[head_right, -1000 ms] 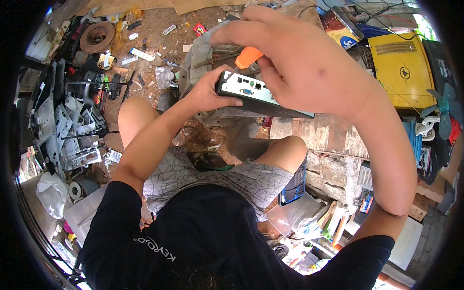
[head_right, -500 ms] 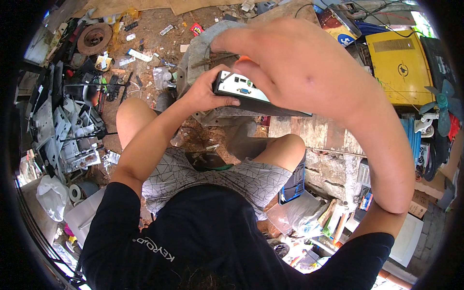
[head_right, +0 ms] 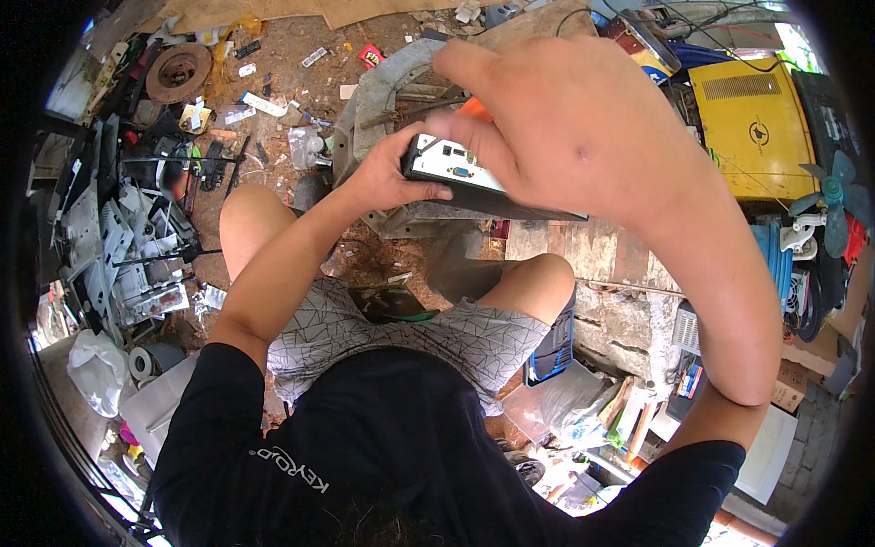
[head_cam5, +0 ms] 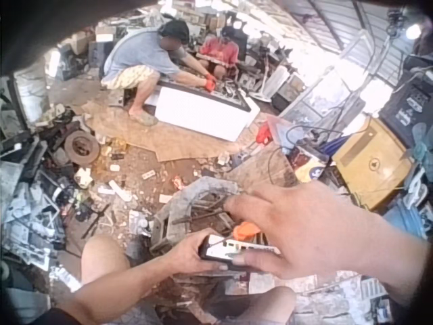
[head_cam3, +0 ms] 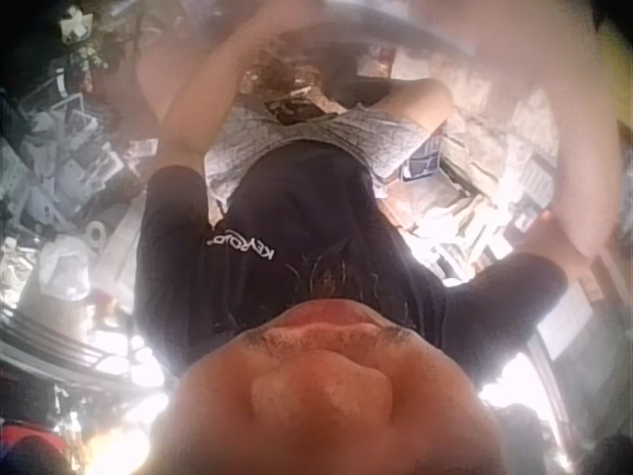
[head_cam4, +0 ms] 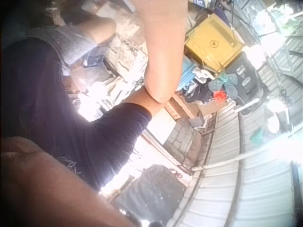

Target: The person disassembles an electronic receiver by using a screwdriver to remove screws from the metal casing and extracting the internal circuit boards.

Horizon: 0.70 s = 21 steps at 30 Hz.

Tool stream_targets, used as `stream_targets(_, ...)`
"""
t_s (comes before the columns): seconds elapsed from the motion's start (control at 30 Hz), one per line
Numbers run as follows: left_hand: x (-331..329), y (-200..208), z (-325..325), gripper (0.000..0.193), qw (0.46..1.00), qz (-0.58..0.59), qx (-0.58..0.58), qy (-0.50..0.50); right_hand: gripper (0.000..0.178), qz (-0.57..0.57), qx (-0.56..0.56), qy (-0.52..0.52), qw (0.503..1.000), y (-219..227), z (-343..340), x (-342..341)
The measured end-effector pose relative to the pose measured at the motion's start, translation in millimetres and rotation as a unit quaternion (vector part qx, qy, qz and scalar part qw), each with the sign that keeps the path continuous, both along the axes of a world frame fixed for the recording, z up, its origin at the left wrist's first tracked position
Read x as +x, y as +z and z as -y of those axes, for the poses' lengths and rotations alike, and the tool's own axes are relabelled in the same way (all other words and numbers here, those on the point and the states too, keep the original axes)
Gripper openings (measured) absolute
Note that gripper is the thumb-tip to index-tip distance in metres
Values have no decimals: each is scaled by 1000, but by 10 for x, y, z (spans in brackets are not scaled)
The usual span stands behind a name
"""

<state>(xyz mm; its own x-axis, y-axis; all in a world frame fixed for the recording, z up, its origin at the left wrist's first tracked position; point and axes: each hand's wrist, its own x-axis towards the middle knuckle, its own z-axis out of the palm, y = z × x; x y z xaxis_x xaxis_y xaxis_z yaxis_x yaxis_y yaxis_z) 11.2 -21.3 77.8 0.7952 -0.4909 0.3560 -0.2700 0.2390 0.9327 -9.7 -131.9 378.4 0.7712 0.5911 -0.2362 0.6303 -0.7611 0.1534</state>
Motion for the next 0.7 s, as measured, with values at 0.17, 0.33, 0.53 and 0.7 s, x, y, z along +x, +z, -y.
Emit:
stream_targets(0.17,10,24,8,67,1000,5,7,-11,38,-19,112,93,989,-33,95,30)
stream_targets(0.33,-1,12,9,66,1000,6,-1,4,37,-28,5,15,999,26,-15,2)
stream_targets(0.53,6,21,-6,66,1000,4,-14,-10,31,-71,153,98,981,-47,109,110)
stream_targets(0.7,0,26,17,65,1000,7,-9,-5,35,-13,13,18,1000,9,0,-29)
